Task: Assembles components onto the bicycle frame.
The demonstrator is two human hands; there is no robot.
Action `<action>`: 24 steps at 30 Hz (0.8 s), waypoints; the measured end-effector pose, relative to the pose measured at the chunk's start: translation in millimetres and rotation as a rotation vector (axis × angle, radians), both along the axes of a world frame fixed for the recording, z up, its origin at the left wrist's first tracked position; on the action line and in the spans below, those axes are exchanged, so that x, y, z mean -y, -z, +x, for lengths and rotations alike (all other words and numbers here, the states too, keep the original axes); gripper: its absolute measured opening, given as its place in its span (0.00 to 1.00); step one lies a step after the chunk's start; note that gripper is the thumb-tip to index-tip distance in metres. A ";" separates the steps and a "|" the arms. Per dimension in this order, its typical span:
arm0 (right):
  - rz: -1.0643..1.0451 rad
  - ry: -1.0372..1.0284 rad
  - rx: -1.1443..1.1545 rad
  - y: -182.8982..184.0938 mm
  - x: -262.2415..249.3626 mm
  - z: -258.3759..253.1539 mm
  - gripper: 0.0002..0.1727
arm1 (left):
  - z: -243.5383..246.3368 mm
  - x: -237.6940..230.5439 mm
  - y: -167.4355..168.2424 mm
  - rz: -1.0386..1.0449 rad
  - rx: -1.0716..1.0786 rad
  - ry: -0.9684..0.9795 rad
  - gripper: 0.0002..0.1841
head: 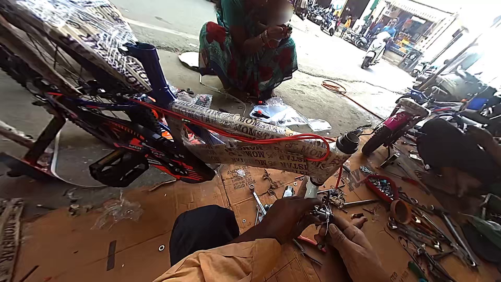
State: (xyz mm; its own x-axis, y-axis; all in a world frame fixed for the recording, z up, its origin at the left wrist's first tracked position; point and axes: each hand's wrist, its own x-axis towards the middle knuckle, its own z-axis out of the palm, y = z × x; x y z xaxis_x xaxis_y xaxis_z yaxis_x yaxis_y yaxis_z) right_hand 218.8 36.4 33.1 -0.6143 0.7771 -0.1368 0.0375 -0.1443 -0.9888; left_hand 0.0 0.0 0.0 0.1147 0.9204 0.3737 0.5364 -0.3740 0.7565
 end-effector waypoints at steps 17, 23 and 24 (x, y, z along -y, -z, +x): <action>0.020 -0.009 0.072 -4.7 4.2 -1.4 0.20 | 5.2 -2.9 4.7 -0.183 0.300 0.061 0.14; 0.044 0.051 -0.043 9.9 12.0 -12.4 0.23 | 25.1 15.1 8.6 -0.087 0.156 -0.248 0.14; 0.051 0.044 -0.053 11.0 13.1 -13.7 0.23 | 30.3 20.5 9.6 -0.033 0.121 -0.330 0.15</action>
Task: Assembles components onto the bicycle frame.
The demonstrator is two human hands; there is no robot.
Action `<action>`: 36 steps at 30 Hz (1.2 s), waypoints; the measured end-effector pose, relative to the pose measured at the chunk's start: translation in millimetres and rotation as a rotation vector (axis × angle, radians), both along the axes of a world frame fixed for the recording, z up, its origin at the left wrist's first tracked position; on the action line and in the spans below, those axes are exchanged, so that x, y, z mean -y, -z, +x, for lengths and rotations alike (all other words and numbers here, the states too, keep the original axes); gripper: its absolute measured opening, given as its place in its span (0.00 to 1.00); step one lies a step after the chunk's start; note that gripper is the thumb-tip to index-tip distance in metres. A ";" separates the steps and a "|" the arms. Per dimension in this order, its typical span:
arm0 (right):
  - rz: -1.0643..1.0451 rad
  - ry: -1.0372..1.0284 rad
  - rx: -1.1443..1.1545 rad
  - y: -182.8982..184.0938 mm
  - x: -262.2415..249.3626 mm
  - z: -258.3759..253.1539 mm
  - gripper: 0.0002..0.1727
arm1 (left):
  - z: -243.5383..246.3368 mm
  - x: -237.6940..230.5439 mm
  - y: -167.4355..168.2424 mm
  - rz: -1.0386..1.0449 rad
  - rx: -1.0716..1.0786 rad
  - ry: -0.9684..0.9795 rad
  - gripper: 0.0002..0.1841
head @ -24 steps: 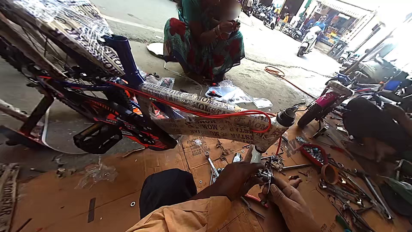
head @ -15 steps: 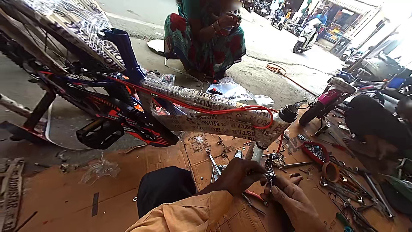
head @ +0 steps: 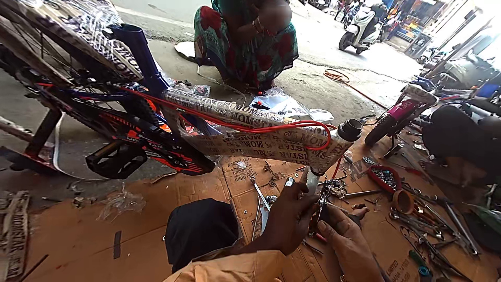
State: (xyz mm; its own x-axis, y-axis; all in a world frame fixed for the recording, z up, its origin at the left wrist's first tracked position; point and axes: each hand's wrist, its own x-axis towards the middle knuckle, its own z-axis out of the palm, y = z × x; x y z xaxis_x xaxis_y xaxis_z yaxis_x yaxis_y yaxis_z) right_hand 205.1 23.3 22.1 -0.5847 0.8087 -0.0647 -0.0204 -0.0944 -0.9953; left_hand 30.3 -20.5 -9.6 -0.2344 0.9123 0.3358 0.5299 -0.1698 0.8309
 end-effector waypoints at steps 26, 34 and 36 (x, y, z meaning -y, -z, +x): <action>0.050 0.005 0.086 39.6 10.1 8.3 0.32 | -17.6 7.8 -29.7 -0.322 0.680 0.193 0.18; 0.001 -0.107 -0.025 38.1 14.8 19.9 0.25 | -3.9 15.0 -18.2 -0.046 0.721 0.203 0.22; 0.033 -0.074 0.020 37.1 11.8 20.5 0.20 | 5.8 17.3 -17.2 -0.064 0.759 0.180 0.24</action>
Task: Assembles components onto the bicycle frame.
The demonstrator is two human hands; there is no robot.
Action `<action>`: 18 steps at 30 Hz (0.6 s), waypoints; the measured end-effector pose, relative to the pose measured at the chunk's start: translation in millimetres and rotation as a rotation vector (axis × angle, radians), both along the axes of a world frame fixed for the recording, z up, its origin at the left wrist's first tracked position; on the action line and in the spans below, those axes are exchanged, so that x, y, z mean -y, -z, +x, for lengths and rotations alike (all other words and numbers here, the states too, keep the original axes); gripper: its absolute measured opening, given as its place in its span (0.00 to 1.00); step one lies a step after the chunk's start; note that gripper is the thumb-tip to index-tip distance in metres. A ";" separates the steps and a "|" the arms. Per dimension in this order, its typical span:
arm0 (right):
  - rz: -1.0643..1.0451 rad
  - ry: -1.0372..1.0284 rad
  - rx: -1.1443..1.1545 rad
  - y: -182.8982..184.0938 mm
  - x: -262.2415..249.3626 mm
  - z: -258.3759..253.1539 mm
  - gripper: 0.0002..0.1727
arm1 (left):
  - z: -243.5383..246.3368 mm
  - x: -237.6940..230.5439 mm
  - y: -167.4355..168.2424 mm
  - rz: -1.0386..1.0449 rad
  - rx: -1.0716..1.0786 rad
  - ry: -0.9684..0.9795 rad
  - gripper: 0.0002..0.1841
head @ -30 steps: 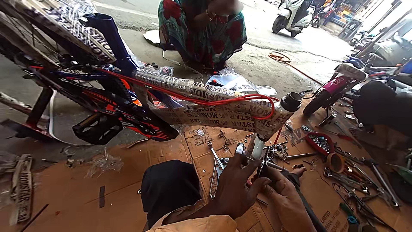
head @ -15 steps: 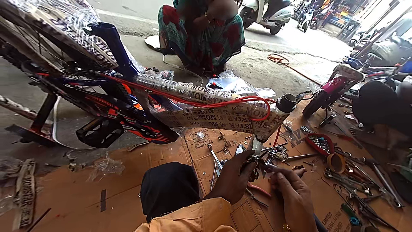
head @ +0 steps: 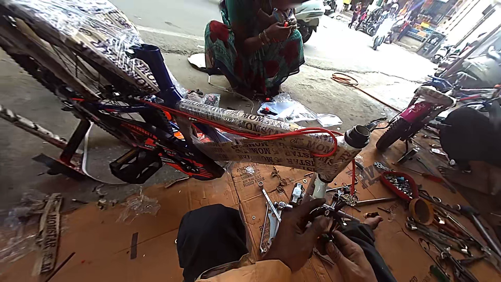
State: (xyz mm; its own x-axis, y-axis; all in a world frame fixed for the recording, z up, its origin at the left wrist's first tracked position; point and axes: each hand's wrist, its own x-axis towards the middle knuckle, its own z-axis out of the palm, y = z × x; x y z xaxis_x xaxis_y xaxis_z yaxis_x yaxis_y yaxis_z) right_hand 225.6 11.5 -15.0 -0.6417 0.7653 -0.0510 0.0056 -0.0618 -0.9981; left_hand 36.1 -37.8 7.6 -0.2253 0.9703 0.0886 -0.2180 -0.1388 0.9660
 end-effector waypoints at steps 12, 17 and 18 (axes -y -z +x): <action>-0.129 -0.013 -0.112 -6.4 -3.5 -13.2 0.19 | 4.4 -11.0 -8.3 -0.092 -0.046 -0.069 0.17; -0.169 -0.014 -0.090 -12.0 -2.0 -11.5 0.14 | -0.9 -14.0 -2.1 -0.073 -0.060 -0.054 0.16; -0.155 0.005 -0.074 -12.2 -0.6 -12.4 0.14 | -2.9 -15.3 -5.0 -0.114 -0.029 -0.028 0.16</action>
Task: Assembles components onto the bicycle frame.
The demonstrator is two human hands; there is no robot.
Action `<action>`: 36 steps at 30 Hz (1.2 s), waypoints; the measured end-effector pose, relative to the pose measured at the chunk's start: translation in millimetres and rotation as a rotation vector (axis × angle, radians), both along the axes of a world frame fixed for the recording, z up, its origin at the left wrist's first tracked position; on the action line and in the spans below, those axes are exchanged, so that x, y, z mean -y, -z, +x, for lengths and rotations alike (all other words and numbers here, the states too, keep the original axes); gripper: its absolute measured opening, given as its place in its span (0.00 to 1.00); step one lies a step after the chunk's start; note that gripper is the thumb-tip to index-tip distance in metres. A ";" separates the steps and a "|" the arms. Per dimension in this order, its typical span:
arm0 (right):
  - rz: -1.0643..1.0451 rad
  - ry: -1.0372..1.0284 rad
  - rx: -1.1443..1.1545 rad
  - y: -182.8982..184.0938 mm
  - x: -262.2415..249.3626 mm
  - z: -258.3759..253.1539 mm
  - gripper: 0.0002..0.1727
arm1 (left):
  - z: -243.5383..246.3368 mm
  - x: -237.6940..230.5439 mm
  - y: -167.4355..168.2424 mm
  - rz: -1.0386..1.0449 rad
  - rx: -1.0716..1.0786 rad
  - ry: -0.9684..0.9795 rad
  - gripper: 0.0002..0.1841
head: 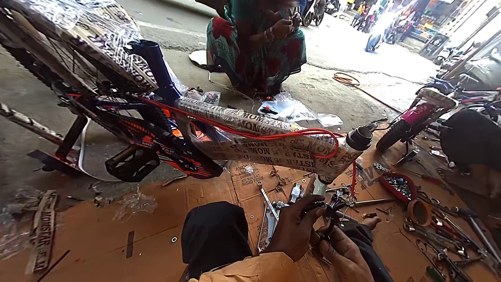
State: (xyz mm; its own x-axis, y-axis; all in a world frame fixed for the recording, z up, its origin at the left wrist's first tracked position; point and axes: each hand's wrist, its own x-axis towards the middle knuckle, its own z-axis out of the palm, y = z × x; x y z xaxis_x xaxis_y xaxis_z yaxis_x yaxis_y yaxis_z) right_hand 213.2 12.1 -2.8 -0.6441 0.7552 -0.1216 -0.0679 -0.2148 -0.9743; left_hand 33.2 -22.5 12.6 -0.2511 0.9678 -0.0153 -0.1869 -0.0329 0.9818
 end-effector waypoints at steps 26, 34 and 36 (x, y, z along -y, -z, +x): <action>0.102 0.226 0.334 52.4 -5.4 28.3 0.16 | -54.4 -16.6 -10.0 -0.022 -0.358 0.098 0.14; 0.230 0.210 0.623 85.3 -17.0 51.6 0.17 | -78.9 -19.1 -23.0 -0.001 -0.515 0.236 0.14; 0.328 0.125 0.834 105.3 -19.6 49.1 0.21 | -75.3 -18.4 -21.7 -0.033 -0.494 0.232 0.14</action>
